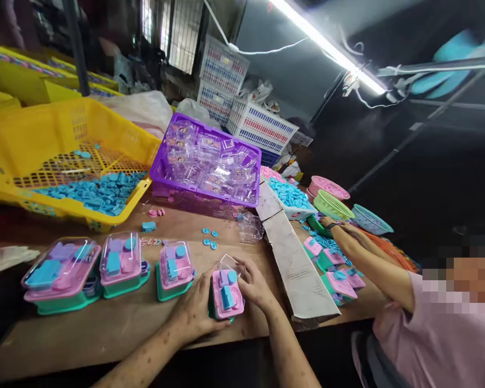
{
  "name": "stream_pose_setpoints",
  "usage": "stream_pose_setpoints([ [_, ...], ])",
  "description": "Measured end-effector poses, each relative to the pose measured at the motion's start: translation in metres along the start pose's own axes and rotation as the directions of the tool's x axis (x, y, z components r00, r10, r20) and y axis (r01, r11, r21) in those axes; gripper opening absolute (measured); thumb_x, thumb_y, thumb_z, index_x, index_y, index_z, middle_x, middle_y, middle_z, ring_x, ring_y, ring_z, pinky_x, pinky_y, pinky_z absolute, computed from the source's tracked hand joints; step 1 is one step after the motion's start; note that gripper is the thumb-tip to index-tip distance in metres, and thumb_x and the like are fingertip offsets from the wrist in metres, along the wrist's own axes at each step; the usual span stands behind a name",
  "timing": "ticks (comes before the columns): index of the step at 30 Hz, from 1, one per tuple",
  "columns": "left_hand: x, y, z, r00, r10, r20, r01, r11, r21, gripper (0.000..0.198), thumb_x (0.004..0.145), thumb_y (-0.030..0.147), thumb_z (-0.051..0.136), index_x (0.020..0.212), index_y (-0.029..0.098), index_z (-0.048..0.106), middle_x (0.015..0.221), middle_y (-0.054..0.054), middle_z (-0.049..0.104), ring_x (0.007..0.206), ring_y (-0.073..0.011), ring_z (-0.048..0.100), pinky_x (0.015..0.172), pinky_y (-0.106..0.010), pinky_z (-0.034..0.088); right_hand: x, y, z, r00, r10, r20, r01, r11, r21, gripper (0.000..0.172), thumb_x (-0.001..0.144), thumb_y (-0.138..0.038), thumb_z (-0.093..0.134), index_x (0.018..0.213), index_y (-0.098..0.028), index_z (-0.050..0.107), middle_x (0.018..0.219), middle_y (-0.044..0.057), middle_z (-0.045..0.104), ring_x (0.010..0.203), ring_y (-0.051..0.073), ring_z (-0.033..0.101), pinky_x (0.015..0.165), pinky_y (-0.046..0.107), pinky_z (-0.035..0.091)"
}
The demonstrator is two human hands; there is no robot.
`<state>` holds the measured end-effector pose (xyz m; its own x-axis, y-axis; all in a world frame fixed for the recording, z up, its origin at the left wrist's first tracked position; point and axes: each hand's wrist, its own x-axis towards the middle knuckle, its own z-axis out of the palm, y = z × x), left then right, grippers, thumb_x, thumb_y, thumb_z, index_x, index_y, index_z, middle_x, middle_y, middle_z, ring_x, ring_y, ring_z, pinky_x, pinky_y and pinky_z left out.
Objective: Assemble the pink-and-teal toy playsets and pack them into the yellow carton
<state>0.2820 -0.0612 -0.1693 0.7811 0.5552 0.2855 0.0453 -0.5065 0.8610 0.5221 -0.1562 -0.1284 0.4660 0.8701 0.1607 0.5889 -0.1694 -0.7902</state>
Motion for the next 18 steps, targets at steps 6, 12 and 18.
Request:
stream_pose_setpoints([
  [6, 0.003, -0.001, 0.000, 0.999, 0.049, 0.019, -0.049, 0.999, 0.004, 0.136, 0.067, 0.042, 0.110, 0.172, 0.027, 0.025, 0.172, -0.022, 0.053, 0.161, -0.0454, 0.055, 0.136, -0.065, 0.046, -0.018, -0.018, 0.004, 0.992, 0.092, 0.091, -0.113, 0.958, 0.264, 0.054, 0.107, -0.074, 0.052, 0.137, -0.030, 0.064, 0.137, 0.018, 0.079, 0.111, 0.037, 0.083, 0.090, 0.052, 0.070],
  [12, 0.004, 0.001, 0.002, 0.998, 0.048, 0.044, -0.050, 0.997, 0.056, 0.135, 0.066, 0.050, 0.109, 0.169, 0.020, 0.027, 0.168, -0.027, 0.055, 0.157, -0.0487, 0.059, 0.132, -0.065, 0.050, -0.029, -0.055, -0.021, 0.988, 0.117, 0.103, -0.136, 0.968, 0.211, 0.058, 0.098, -0.073, 0.074, 0.135, -0.028, 0.072, 0.122, 0.013, 0.082, 0.113, 0.035, 0.081, 0.103, 0.055, 0.067],
  [18, 0.005, 0.007, -0.001, 0.998, 0.041, 0.056, -0.046, 0.995, 0.089, 0.126, 0.068, 0.053, 0.107, 0.165, 0.018, 0.033, 0.157, -0.025, 0.064, 0.146, -0.0477, 0.067, 0.124, -0.062, 0.055, -0.036, -0.099, -0.027, 0.997, 0.081, 0.016, -0.081, 0.997, -0.005, 0.045, 0.104, -0.071, 0.074, 0.122, -0.030, 0.080, 0.136, 0.010, 0.078, 0.137, 0.034, 0.071, 0.121, 0.055, 0.057],
])
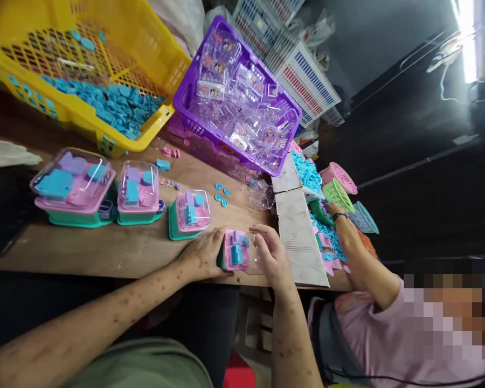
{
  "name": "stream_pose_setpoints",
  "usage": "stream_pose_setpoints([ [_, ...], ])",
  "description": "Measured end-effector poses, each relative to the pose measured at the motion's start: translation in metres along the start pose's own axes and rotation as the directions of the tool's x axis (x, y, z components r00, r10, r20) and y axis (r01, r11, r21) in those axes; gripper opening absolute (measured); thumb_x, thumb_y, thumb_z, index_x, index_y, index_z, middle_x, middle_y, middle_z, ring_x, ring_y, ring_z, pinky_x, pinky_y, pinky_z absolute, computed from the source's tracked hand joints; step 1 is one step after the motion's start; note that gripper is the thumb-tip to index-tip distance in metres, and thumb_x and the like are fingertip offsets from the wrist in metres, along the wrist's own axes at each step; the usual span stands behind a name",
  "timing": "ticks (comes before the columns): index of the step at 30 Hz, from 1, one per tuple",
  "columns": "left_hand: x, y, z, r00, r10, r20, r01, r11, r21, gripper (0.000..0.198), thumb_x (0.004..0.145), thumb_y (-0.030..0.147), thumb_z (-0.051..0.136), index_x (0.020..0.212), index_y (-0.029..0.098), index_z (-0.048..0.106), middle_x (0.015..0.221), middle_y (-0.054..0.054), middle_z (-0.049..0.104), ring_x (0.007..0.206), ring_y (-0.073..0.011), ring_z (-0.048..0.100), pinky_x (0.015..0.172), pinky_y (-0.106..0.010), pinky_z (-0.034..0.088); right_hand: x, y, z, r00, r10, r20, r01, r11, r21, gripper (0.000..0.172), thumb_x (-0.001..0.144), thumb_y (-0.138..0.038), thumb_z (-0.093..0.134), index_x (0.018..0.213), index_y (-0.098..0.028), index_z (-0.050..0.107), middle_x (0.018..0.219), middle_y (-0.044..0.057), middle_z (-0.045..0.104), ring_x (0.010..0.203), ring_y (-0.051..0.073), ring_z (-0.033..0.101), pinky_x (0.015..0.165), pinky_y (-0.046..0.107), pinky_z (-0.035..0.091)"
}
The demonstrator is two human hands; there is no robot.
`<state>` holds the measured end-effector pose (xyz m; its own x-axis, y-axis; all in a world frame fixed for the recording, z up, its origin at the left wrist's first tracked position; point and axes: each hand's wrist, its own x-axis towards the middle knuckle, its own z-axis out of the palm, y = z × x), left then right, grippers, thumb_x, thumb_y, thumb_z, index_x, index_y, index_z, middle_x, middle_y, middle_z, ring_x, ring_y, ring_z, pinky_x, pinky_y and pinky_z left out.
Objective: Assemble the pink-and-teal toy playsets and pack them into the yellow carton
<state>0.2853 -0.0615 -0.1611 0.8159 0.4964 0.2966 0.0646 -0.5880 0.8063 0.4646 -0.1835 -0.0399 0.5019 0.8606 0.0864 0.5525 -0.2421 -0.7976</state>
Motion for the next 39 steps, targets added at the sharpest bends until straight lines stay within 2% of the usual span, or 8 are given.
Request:
stream_pose_setpoints([
  [5, 0.000, 0.000, -0.001, 1.000, 0.006, 0.010, -0.006, 1.000, -0.008, 0.127, 0.070, 0.051, 0.104, 0.166, 0.016, 0.030, 0.161, -0.028, 0.060, 0.148, -0.0488, 0.065, 0.124, -0.062, 0.054, -0.012, -0.024, 0.014, 0.981, -0.082, 0.173, 0.119, 0.970, -0.214, 0.048, 0.107, -0.065, 0.073, 0.140, -0.030, 0.080, 0.150, 0.012, 0.073, 0.147, 0.034, 0.065, 0.129, 0.055, 0.050],
  [12, -0.001, -0.003, 0.005, 0.999, 0.021, -0.031, -0.022, 0.999, -0.035, 0.128, 0.071, 0.055, 0.103, 0.168, 0.016, 0.031, 0.163, -0.029, 0.058, 0.149, -0.0510, 0.063, 0.125, -0.065, 0.051, -0.021, -0.030, 0.016, 0.986, -0.145, -0.077, 0.120, 0.956, -0.268, 0.034, 0.105, -0.054, 0.072, 0.127, -0.028, 0.072, 0.130, 0.012, 0.076, 0.121, 0.033, 0.072, 0.111, 0.053, 0.058],
  [19, -0.001, 0.000, 0.000, 0.999, 0.019, -0.029, -0.019, 1.000, -0.024, 0.131, 0.068, 0.056, 0.108, 0.167, 0.014, 0.033, 0.160, -0.028, 0.061, 0.147, -0.0496, 0.065, 0.124, -0.062, 0.053, -0.020, -0.042, -0.005, 0.994, -0.113, -0.009, 0.108, 0.970, -0.218, 0.029, 0.103, -0.050, 0.074, 0.122, -0.028, 0.074, 0.123, 0.010, 0.077, 0.119, 0.032, 0.073, 0.109, 0.049, 0.057],
  [26, -0.001, -0.007, -0.001, 1.000, 0.017, -0.021, -0.018, 0.999, -0.038, 0.133, 0.074, 0.050, 0.105, 0.174, 0.016, 0.025, 0.170, -0.029, 0.052, 0.159, -0.0482, 0.055, 0.131, -0.062, 0.049, -0.031, 0.013, -0.032, 0.990, 0.077, -0.117, -0.087, 0.993, -0.075, 0.034, 0.097, -0.051, 0.061, 0.119, -0.028, 0.072, 0.118, 0.010, 0.083, 0.113, 0.032, 0.079, 0.096, 0.047, 0.064],
  [29, -0.004, -0.014, -0.001, 0.997, 0.043, -0.059, -0.044, 0.999, -0.021, 0.136, 0.080, 0.048, 0.102, 0.179, 0.019, 0.012, 0.176, -0.029, 0.044, 0.167, -0.0474, 0.045, 0.137, -0.063, 0.043, -0.035, 0.043, -0.037, 0.982, 0.088, -0.165, -0.109, 0.987, -0.119, 0.034, 0.092, -0.049, 0.062, 0.115, -0.027, 0.073, 0.109, 0.008, 0.083, 0.105, 0.031, 0.079, 0.093, 0.047, 0.065],
  [32, -0.014, -0.010, -0.005, 0.978, 0.133, -0.160, -0.127, 0.991, 0.044, 0.136, 0.087, 0.054, 0.097, 0.181, 0.021, 0.004, 0.180, -0.028, 0.037, 0.171, -0.0481, 0.039, 0.139, -0.064, 0.041, -0.041, 0.061, -0.039, 0.980, 0.065, -0.186, -0.103, 0.975, -0.197, 0.032, 0.086, -0.047, 0.068, 0.109, -0.026, 0.078, 0.108, 0.007, 0.082, 0.109, 0.031, 0.076, 0.101, 0.049, 0.062],
  [34, -0.025, 0.000, -0.009, 0.949, 0.206, -0.237, -0.188, 0.977, 0.096, 0.120, 0.098, 0.050, 0.088, 0.182, 0.023, 0.006, 0.179, -0.027, 0.038, 0.171, -0.0461, 0.039, 0.136, -0.062, 0.046, -0.045, 0.069, -0.039, 0.983, 0.047, -0.179, -0.091, 0.966, -0.242, 0.032, 0.087, -0.045, 0.066, 0.108, -0.025, 0.079, 0.110, 0.008, 0.081, 0.108, 0.030, 0.076, 0.102, 0.048, 0.061],
  [39, -0.042, 0.023, -0.017, 0.897, 0.319, -0.307, -0.273, 0.944, 0.184, 0.070, 0.113, 0.031, 0.070, 0.174, 0.026, 0.036, 0.160, -0.021, 0.059, 0.148, -0.0369, 0.065, 0.111, -0.050, 0.067, -0.031, 0.078, -0.031, 0.997, 0.021, -0.080, -0.049, 0.928, -0.370, 0.026, 0.092, -0.037, 0.066, 0.109, -0.023, 0.080, 0.111, 0.009, 0.079, 0.105, 0.027, 0.075, 0.098, 0.042, 0.061],
])
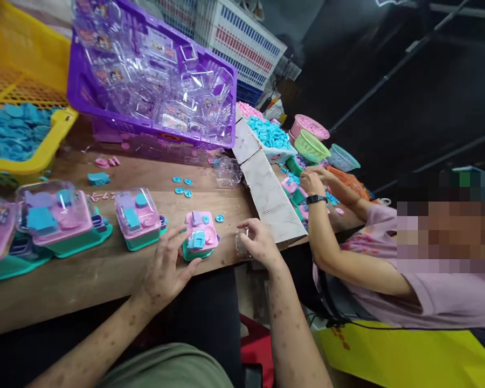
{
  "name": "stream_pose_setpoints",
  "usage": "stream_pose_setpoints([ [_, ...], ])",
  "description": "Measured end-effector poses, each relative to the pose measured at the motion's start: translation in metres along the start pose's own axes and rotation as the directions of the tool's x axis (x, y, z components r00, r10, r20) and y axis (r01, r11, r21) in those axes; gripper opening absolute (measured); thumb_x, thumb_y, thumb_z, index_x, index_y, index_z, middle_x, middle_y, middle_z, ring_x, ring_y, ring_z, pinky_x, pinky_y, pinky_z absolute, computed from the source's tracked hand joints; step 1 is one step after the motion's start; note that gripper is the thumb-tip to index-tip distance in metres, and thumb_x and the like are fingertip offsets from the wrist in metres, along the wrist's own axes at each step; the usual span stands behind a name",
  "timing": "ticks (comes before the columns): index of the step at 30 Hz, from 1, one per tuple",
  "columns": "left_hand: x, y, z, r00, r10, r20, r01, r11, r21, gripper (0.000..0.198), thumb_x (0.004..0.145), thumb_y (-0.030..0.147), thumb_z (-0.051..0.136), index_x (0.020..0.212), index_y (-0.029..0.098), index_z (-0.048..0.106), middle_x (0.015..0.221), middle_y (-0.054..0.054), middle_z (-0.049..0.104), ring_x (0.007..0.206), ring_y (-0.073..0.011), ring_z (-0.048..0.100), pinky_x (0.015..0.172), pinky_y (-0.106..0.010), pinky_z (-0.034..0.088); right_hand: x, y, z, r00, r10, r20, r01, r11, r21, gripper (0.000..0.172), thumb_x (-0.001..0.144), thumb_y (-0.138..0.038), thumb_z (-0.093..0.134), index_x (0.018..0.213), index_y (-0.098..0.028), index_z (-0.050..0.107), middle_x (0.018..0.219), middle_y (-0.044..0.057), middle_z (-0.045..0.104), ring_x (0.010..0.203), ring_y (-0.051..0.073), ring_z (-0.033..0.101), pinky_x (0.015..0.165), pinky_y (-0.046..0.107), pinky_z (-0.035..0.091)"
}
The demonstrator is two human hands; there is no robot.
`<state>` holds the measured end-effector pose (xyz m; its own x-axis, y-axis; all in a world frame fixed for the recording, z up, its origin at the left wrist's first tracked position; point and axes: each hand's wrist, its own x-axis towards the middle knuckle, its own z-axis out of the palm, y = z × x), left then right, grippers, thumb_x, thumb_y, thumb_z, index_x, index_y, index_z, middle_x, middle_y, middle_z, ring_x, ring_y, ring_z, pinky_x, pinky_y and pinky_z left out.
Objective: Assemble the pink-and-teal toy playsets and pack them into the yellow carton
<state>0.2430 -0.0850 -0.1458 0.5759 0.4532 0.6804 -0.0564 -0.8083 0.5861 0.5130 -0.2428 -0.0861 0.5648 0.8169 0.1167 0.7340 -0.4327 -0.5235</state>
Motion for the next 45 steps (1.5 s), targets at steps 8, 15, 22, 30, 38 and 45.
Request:
stream_pose_setpoints([
  [8, 0.027, -0.008, -0.004, 0.995, 0.084, 0.057, -0.083, 0.996, -0.010, 0.030, 0.113, 0.020, 0.069, 0.142, 0.024, 0.064, 0.136, -0.011, 0.078, 0.126, -0.0285, 0.077, 0.112, -0.048, 0.063, 0.058, -0.017, 0.021, 0.986, -0.008, 0.164, 0.055, 0.957, -0.286, 0.032, 0.097, -0.025, 0.082, 0.129, -0.021, 0.082, 0.133, 0.015, 0.074, 0.123, 0.035, 0.070, 0.113, 0.051, 0.055],
  [15, 0.036, -0.005, -0.021, 0.998, -0.038, 0.044, 0.040, 0.998, -0.053, 0.025, 0.108, 0.021, 0.073, 0.131, 0.025, 0.066, 0.132, -0.008, 0.078, 0.125, -0.0258, 0.076, 0.112, -0.046, 0.062, 0.075, -0.037, 0.035, 0.957, -0.073, 0.281, 0.173, 0.922, -0.347, 0.027, 0.097, -0.014, 0.083, 0.120, -0.027, 0.085, 0.128, 0.010, 0.081, 0.126, 0.035, 0.071, 0.108, 0.049, 0.053],
  [22, 0.045, 0.000, -0.040, 0.992, -0.111, 0.062, 0.115, 0.991, -0.066, 0.037, 0.096, 0.018, 0.078, 0.130, 0.024, 0.063, 0.123, -0.005, 0.068, 0.114, -0.0198, 0.074, 0.101, -0.033, 0.068, 0.072, -0.027, 0.034, 0.958, -0.154, 0.243, 0.211, 0.951, -0.227, 0.031, 0.092, -0.004, 0.081, 0.118, -0.019, 0.085, 0.120, 0.011, 0.079, 0.112, 0.026, 0.076, 0.101, 0.035, 0.059],
  [30, 0.056, 0.001, -0.053, 0.986, -0.071, 0.151, 0.066, 0.997, 0.039, 0.027, 0.100, 0.015, 0.075, 0.125, 0.024, 0.075, 0.127, -0.007, 0.071, 0.120, -0.0220, 0.073, 0.104, -0.036, 0.067, 0.053, -0.026, 0.010, 0.958, -0.284, -0.029, 0.285, 0.942, 0.179, 0.036, 0.094, -0.012, 0.080, 0.127, -0.026, 0.081, 0.108, 0.001, 0.083, 0.081, 0.017, 0.075, 0.083, 0.031, 0.066],
  [38, 0.062, 0.004, -0.053, 0.979, -0.029, 0.202, 0.047, 0.995, -0.084, 0.024, 0.104, 0.017, 0.078, 0.126, 0.024, 0.078, 0.129, -0.007, 0.076, 0.122, -0.0211, 0.076, 0.108, -0.035, 0.066, 0.050, -0.045, 0.015, 0.963, -0.266, -0.026, 0.237, 0.804, 0.545, 0.018, 0.096, -0.029, 0.082, 0.112, -0.025, 0.089, 0.119, 0.006, 0.088, 0.106, 0.024, 0.084, 0.098, 0.039, 0.072],
  [45, 0.049, 0.001, -0.056, 0.979, -0.117, 0.166, 0.137, 0.984, -0.115, 0.022, 0.102, 0.017, 0.079, 0.122, 0.024, 0.079, 0.127, -0.008, 0.076, 0.121, -0.0218, 0.076, 0.104, -0.037, 0.067, 0.050, -0.047, 0.024, 0.954, -0.296, -0.044, 0.267, 0.777, 0.570, 0.032, 0.095, -0.038, 0.089, 0.125, -0.026, 0.087, 0.120, 0.006, 0.086, 0.098, 0.022, 0.082, 0.097, 0.041, 0.073],
])
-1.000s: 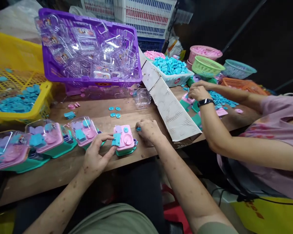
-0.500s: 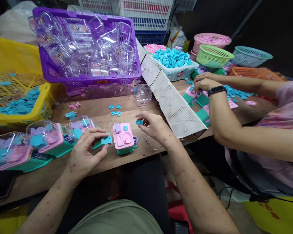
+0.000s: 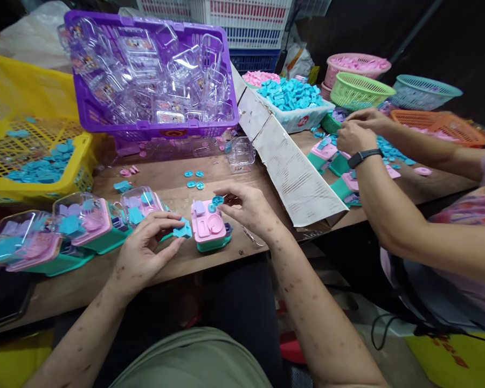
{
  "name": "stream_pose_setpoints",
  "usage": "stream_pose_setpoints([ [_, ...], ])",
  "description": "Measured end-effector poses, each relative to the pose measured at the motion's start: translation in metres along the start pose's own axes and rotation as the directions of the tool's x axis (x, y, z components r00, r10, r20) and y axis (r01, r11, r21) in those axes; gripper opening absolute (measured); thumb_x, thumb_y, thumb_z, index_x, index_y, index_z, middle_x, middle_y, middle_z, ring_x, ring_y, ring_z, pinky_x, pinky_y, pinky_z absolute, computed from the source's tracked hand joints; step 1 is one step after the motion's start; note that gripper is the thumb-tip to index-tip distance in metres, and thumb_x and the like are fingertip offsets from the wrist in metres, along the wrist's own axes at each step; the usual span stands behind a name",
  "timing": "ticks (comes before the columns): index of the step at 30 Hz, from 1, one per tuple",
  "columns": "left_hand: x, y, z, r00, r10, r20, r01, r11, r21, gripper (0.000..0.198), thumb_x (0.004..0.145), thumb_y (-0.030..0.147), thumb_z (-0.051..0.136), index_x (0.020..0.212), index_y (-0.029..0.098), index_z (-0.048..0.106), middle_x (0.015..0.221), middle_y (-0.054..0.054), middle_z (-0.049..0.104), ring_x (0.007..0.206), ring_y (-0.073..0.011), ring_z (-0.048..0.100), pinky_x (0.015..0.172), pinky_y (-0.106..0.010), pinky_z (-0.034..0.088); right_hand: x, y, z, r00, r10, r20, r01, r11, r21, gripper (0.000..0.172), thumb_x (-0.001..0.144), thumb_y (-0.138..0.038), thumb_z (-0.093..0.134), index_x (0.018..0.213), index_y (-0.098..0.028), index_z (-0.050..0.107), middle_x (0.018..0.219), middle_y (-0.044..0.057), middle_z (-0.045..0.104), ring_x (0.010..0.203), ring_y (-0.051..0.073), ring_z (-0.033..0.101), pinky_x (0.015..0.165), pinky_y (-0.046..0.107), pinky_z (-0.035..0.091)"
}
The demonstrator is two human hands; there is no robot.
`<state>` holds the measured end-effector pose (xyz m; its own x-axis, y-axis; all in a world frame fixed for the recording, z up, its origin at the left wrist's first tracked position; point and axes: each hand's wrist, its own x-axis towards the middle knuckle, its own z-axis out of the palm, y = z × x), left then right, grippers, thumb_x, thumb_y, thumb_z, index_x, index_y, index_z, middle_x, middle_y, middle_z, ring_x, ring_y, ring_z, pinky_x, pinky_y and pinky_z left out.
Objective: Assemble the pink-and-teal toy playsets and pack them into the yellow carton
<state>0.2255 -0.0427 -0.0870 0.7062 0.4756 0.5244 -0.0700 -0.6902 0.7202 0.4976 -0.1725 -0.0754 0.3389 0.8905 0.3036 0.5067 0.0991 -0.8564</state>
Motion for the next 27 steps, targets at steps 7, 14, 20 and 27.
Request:
stream_pose_setpoints([
  [7, -0.005, 0.001, 0.002, 0.999, -0.004, -0.043, 0.002, 1.000, -0.028, 0.021, 0.101, 0.016, 0.080, 0.120, 0.023, 0.081, 0.125, -0.008, 0.077, 0.120, -0.0211, 0.076, 0.103, -0.035, 0.068, 0.003, -0.002, 0.001, 0.997, -0.072, -0.019, 0.071, 0.994, -0.078, 0.016, 0.101, -0.039, 0.083, 0.108, -0.028, 0.091, 0.116, 0.007, 0.082, 0.108, 0.023, 0.080, 0.095, 0.039, 0.073],
  [14, -0.012, 0.002, 0.002, 0.999, -0.032, -0.036, 0.030, 0.997, -0.068, 0.021, 0.101, 0.017, 0.080, 0.120, 0.025, 0.081, 0.127, -0.007, 0.077, 0.119, -0.0207, 0.078, 0.102, -0.033, 0.069, 0.006, 0.002, 0.010, 1.000, 0.005, -0.012, -0.004, 0.998, 0.068, 0.048, 0.097, -0.036, 0.086, 0.143, -0.028, 0.077, 0.120, 0.004, 0.085, 0.107, 0.022, 0.085, 0.108, 0.043, 0.071],
  [20, -0.017, -0.001, -0.002, 0.999, -0.028, -0.040, 0.027, 0.999, -0.025, 0.019, 0.102, 0.019, 0.080, 0.120, 0.024, 0.081, 0.127, -0.008, 0.078, 0.120, -0.0229, 0.078, 0.106, -0.038, 0.067, 0.009, -0.009, 0.008, 0.979, -0.204, -0.002, 0.193, 0.926, -0.325, 0.018, 0.101, -0.015, 0.080, 0.114, -0.025, 0.086, 0.117, 0.005, 0.087, 0.102, 0.022, 0.084, 0.092, 0.036, 0.073],
  [27, -0.025, -0.004, -0.005, 0.997, -0.070, -0.040, 0.069, 0.997, -0.037, 0.019, 0.103, 0.022, 0.080, 0.122, 0.024, 0.082, 0.127, -0.009, 0.076, 0.121, -0.0247, 0.077, 0.109, -0.044, 0.067, 0.010, -0.015, 0.007, 0.973, -0.166, 0.159, 0.228, 0.784, -0.577, 0.024, 0.105, -0.014, 0.077, 0.120, -0.030, 0.089, 0.126, 0.003, 0.088, 0.113, 0.027, 0.085, 0.103, 0.039, 0.068],
])
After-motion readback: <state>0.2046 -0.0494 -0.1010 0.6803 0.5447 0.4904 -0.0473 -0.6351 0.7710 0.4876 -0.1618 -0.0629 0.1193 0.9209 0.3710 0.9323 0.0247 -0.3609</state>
